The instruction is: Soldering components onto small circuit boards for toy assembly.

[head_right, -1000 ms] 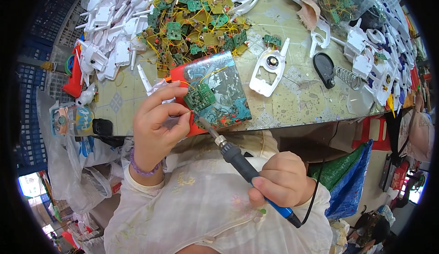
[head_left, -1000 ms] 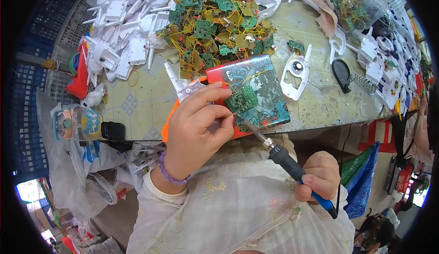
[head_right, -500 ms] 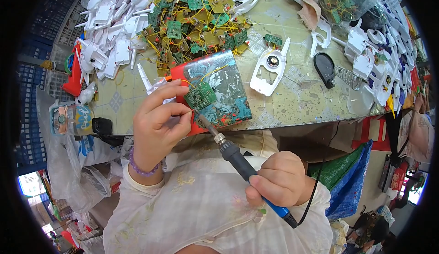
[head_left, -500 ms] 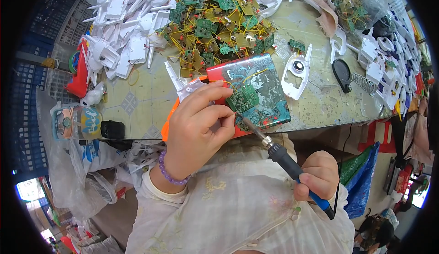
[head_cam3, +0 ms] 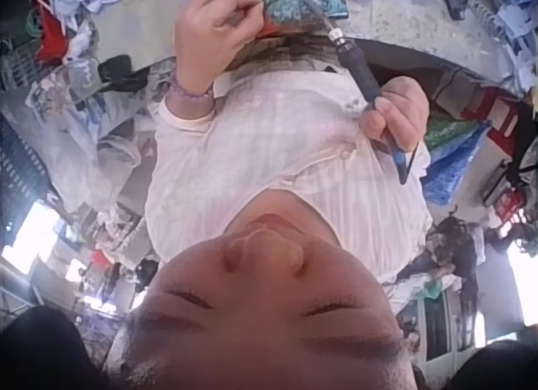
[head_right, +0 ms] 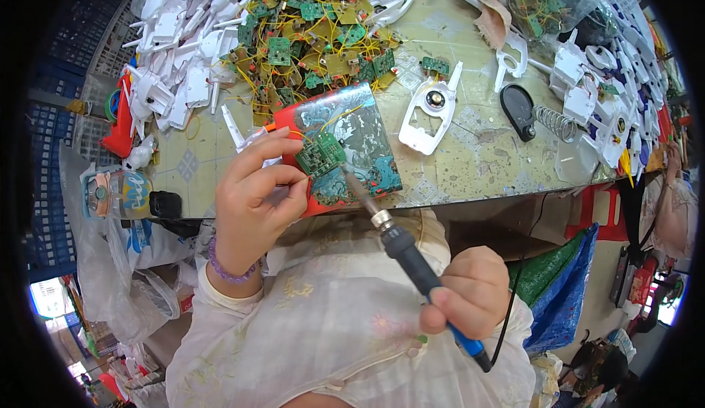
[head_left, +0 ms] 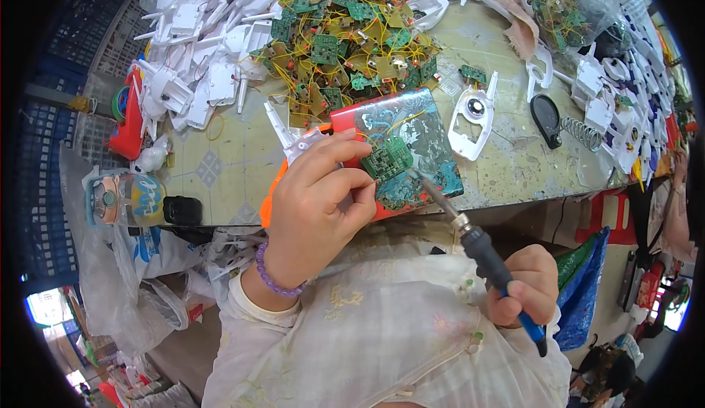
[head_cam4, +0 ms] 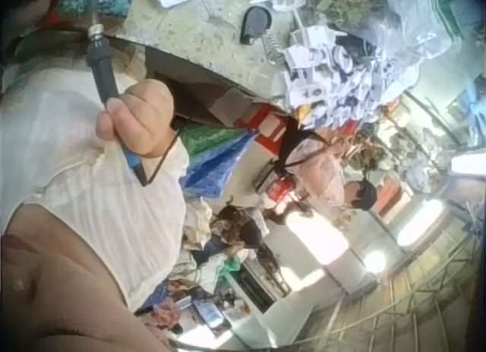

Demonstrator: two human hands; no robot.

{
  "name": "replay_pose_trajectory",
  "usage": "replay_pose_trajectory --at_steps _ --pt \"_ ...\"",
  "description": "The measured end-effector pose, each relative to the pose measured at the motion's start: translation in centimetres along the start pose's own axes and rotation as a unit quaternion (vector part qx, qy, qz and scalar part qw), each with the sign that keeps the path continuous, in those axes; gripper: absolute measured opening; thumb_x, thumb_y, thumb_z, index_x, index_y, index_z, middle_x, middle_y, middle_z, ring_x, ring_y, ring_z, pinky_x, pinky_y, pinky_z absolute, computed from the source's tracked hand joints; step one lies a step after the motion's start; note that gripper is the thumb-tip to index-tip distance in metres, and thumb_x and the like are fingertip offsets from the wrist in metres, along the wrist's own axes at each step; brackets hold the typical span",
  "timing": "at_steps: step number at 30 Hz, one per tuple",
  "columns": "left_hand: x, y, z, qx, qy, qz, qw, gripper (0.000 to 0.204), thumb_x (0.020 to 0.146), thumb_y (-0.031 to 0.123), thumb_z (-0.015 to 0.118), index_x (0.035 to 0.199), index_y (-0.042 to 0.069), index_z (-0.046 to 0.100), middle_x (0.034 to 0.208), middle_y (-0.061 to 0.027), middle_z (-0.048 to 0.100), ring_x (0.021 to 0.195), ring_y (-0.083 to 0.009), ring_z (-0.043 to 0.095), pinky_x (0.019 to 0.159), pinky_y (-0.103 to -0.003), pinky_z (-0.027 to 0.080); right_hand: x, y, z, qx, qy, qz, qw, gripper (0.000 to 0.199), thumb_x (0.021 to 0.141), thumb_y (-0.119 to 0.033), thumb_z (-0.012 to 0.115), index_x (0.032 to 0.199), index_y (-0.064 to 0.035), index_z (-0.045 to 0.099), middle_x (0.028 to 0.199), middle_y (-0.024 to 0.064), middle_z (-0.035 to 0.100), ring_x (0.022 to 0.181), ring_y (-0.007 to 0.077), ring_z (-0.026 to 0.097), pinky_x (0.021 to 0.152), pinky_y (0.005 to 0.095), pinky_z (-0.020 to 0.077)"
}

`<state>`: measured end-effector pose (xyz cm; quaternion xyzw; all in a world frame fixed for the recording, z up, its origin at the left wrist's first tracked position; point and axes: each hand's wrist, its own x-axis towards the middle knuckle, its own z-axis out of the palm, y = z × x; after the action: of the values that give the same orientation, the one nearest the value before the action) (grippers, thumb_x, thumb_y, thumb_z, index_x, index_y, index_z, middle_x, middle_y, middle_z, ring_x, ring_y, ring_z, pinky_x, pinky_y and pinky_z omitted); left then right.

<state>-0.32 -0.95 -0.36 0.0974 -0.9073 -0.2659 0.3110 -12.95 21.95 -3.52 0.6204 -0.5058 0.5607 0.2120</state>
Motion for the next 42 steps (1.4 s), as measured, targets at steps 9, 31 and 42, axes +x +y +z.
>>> replay_pose_trajectory --at_steps 9,31,42 --pt "0.2 0.4 -0.3 0.005 -0.002 -0.015 1.000 0.014 0.066 -0.001 0.071 0.077 0.001 0.063 0.101 -0.0116 0.064 0.103 -0.0319 0.060 0.085 -0.040 0.049 0.1 0.9 -7.3 -0.477 0.162 0.099 0.858 0.018 0.091 -0.017 0.057 0.093 -0.0014 0.048 0.068 0.0110 0.054 0.049 0.0169 0.047 0.048 0.0274 0.0392" --pt "2.8 0.8 0.0 0.099 0.003 0.018 0.995 0.045 0.067 0.008 0.071 0.110 0.000 0.062 0.086 -0.0117 0.064 0.075 -0.0302 0.060 0.070 -0.038 0.048 -2.5 5.4 0.7 -0.085 0.288 0.421 0.856 0.024 0.080 0.000 0.069 0.092 -0.0071 0.049 0.077 -0.0025 0.049 0.067 0.0033 0.044 0.058 0.0177 0.0357" --pt "-0.3 -2.0 -1.1 -0.277 0.058 -0.060 0.957 0.049 0.075 0.001 0.052 0.124 -0.004 0.053 0.111 -0.0151 0.060 0.101 -0.0206 0.060 0.091 -0.031 0.045 8.6 5.6 7.9 0.112 -0.227 0.280 0.926 0.074 0.075 -0.007 0.071 0.139 -0.0025 0.032 0.120 0.0169 0.056 0.113 0.0300 0.052 0.093 0.0393 0.0419"
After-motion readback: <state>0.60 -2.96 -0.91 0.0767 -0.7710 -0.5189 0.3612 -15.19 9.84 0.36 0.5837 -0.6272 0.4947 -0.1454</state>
